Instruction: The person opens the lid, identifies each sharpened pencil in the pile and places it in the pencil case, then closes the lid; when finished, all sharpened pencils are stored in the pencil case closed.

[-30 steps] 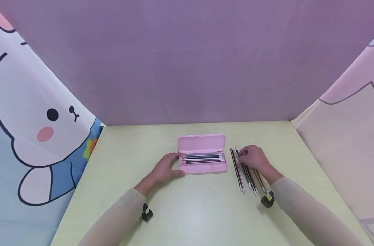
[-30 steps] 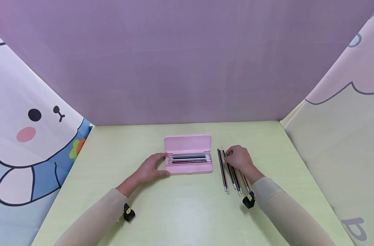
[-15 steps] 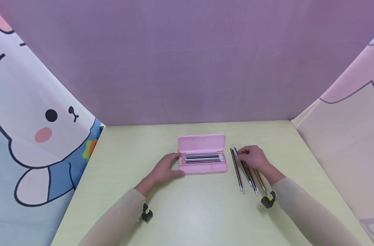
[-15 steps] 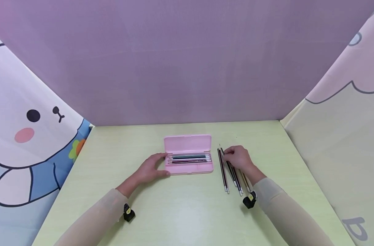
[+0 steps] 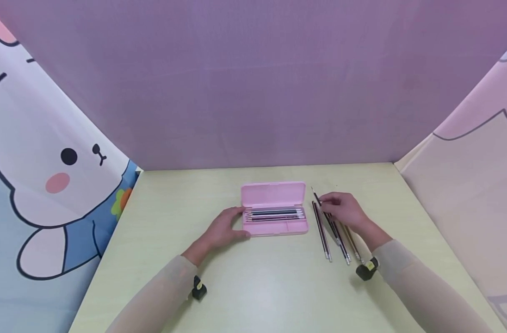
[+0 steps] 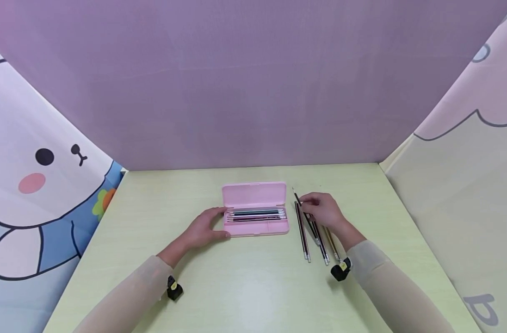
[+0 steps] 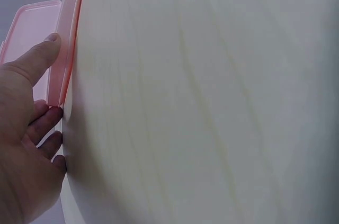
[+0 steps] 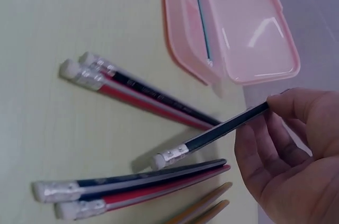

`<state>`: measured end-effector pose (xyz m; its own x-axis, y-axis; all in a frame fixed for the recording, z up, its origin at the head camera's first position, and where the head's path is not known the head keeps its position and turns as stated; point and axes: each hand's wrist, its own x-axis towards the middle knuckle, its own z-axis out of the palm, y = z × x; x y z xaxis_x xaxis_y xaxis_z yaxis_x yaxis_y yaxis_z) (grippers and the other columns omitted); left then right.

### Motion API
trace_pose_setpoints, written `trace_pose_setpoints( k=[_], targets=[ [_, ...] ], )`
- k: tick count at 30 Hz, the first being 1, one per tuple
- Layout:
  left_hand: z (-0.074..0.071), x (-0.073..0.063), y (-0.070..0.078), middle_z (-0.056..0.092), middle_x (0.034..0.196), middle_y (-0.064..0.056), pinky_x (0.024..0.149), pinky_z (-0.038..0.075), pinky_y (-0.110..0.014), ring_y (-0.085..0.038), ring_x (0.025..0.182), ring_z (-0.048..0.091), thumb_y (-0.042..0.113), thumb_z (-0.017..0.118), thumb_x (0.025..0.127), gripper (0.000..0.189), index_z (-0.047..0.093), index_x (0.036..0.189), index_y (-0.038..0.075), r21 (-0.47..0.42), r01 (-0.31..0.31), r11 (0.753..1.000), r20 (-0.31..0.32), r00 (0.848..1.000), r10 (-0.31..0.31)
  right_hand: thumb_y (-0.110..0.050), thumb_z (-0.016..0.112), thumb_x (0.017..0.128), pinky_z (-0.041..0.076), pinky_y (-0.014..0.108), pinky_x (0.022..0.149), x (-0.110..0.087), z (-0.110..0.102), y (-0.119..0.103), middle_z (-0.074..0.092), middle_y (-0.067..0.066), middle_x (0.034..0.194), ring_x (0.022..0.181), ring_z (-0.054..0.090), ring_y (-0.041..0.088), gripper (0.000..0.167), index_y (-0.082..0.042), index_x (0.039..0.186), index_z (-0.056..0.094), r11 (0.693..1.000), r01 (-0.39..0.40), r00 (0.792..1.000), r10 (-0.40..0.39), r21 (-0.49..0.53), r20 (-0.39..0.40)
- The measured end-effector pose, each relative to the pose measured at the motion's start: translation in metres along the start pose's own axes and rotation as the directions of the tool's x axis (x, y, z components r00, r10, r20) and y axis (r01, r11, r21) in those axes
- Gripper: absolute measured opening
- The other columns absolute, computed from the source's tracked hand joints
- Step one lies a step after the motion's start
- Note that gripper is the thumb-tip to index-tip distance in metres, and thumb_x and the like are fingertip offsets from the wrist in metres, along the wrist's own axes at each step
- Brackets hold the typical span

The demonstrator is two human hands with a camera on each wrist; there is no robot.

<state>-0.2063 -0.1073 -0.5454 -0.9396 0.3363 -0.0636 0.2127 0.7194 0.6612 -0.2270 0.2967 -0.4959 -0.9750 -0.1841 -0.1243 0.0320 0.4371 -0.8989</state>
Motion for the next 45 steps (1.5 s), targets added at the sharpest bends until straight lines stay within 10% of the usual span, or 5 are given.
trace_pose_setpoints(
  k=[30,45],
  targets=[
    [-0.005,0.002,0.001,0.048,0.158,-0.008,0.123,0.033,-0.054,-0.033,0.148,0.041,0.044,0.087,0.080,0.091,0.044,0.156,0.018,0.025,0.022,0.999,0.002,1.000,-0.022,-0.004,0.073,0.094,0.062,0.028,0.078,0.049,0.048,-0.070,0.072,0.014,0.107,0.094,0.067,0.024,0.023,-0.005,0.117,0.075,0.973,0.218,0.973,-0.211,-0.072,0.093],
    [-0.004,0.004,0.001,0.052,0.155,-0.008,0.122,0.036,-0.051,-0.032,0.146,0.045,0.044,0.087,0.080,0.089,0.046,0.155,0.018,0.062,0.036,0.997,-0.010,0.999,-0.035,-0.007,0.075,0.093,0.059,0.030,0.081,0.063,0.080,-0.069,0.074,0.006,0.107,0.095,0.066,0.021,0.021,-0.012,0.113,0.078,0.973,0.207,0.972,-0.193,-0.104,0.133]
  ],
)
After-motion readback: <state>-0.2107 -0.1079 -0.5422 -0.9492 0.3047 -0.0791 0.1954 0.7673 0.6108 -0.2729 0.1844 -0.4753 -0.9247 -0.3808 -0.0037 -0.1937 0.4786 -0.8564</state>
